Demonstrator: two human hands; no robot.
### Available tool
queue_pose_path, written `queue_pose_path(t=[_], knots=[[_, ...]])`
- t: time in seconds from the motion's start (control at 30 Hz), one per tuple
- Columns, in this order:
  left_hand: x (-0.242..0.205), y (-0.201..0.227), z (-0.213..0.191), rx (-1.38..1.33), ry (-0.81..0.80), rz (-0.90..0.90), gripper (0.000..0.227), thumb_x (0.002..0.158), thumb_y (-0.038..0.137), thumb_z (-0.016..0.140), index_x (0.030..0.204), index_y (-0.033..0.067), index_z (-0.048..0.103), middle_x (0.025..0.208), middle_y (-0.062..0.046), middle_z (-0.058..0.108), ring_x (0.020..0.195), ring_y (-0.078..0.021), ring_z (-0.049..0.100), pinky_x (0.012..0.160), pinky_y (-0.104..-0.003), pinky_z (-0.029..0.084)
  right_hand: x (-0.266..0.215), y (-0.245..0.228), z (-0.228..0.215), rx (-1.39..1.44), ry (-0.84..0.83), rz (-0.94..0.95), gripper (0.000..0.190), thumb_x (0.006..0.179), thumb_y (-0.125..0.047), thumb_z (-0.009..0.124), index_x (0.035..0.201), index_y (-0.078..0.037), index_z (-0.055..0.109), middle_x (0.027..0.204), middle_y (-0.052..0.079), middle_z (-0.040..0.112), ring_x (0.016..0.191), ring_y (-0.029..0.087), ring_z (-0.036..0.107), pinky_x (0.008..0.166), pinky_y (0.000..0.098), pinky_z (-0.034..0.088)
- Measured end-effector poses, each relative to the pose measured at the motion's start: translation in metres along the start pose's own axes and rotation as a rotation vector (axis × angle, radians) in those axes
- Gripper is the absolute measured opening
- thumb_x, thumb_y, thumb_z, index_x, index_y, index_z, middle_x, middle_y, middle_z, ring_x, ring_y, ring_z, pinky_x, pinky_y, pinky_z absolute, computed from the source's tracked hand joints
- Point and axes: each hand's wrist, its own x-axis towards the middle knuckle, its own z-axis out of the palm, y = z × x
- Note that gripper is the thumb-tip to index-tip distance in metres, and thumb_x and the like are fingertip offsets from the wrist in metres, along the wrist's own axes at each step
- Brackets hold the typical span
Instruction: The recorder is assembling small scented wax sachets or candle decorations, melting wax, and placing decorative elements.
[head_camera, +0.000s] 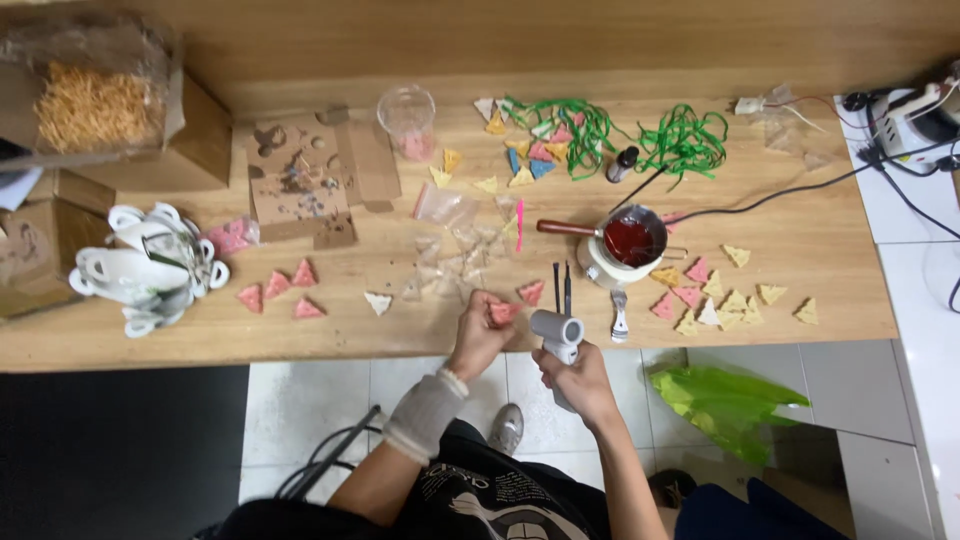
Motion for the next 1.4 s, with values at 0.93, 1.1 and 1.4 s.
queue_pose_path(t=[0.93, 1.1, 1.4], knots=[[0.038, 0.191, -0.117, -1.107, -0.297, -0.225, 0.055, 0.108, 0.035, 0.041, 0.148, -0.0020, 0.043, 0.146, -0.020, 0.054, 0.131, -0.0336, 0.057, 0.115, -0.045, 0.046, -0.014, -0.202, 0.045, -0.550, 0.070, -0.511, 0.036, 0.081, -0.019, 0.074, 0.110, -0.001, 0.066, 0.080, 0.019, 0.073, 0.069, 0.032, 0.072, 0.065, 0.0422, 0.056], [0.028, 0.184, -0.137, -1.071, -0.188, -0.220, 0.053, 0.109, 0.032, 0.042, 0.149, -0.0016, 0.044, 0.147, -0.018, 0.055, 0.132, -0.0317, 0.055, 0.115, -0.045, 0.043, -0.020, -0.221, 0.056, -0.610, -0.117, -0.489, 0.035, 0.080, -0.020, 0.075, 0.108, -0.001, 0.067, 0.076, 0.021, 0.073, 0.065, 0.032, 0.072, 0.065, 0.0438, 0.056], [0.049, 0.209, -0.145, -1.070, -0.199, -0.269, 0.053, 0.107, 0.031, 0.043, 0.148, -0.0020, 0.045, 0.146, -0.018, 0.055, 0.132, -0.0341, 0.056, 0.115, -0.045, 0.044, -0.012, -0.241, 0.059, -0.633, -0.136, -0.529, 0.033, 0.079, -0.018, 0.075, 0.109, -0.003, 0.070, 0.079, 0.020, 0.075, 0.068, 0.032, 0.073, 0.066, 0.0424, 0.056]])
